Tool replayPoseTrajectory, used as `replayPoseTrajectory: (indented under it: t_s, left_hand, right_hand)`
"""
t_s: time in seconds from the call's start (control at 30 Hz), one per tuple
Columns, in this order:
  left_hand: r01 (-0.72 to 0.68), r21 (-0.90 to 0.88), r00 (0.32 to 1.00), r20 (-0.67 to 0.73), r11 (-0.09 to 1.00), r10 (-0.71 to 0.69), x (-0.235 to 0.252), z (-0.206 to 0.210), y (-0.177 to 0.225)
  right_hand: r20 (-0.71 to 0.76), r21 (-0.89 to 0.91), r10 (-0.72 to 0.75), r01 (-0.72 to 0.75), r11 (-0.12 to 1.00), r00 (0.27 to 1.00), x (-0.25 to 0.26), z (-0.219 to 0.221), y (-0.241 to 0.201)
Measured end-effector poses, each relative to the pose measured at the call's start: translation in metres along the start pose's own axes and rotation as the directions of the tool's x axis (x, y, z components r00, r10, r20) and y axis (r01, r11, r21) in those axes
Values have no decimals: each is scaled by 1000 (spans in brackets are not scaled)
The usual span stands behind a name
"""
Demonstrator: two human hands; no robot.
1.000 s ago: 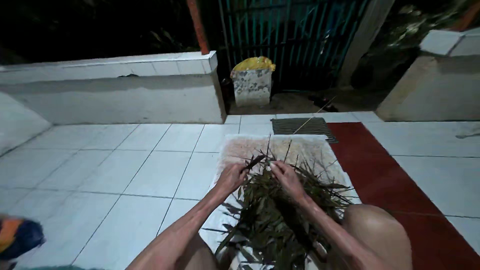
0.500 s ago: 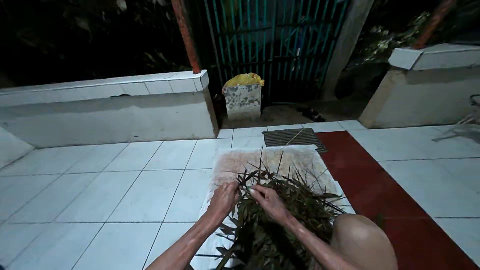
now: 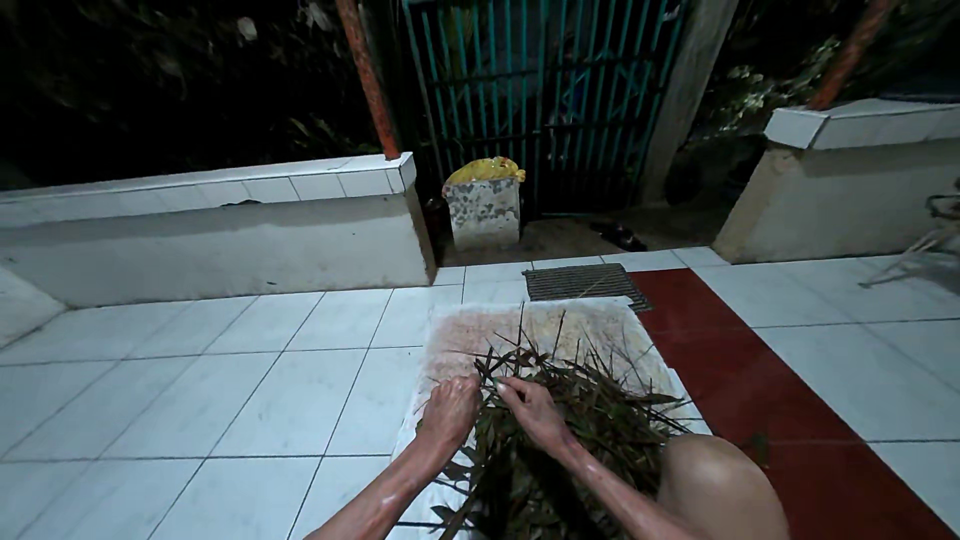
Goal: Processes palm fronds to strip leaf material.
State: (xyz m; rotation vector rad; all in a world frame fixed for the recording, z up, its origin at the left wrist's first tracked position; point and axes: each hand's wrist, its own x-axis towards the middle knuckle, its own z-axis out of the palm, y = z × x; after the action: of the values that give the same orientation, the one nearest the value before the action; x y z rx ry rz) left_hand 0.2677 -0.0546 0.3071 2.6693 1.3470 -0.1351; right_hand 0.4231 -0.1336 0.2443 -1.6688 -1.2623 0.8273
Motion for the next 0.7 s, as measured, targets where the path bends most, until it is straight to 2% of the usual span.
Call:
replayPoseTrajectory:
  t_s: [0.33,0.7]
  left_hand:
    - [-25,-27,1000,7,999,25,-2,3,-1]
    - [-16,11,1000,18,1000,16,-6,2,3]
  right_hand:
    - [-13,-10,34,-34,999,999,1,-2,8]
    - [-33,-114,58,-61,992,998,2,1,10]
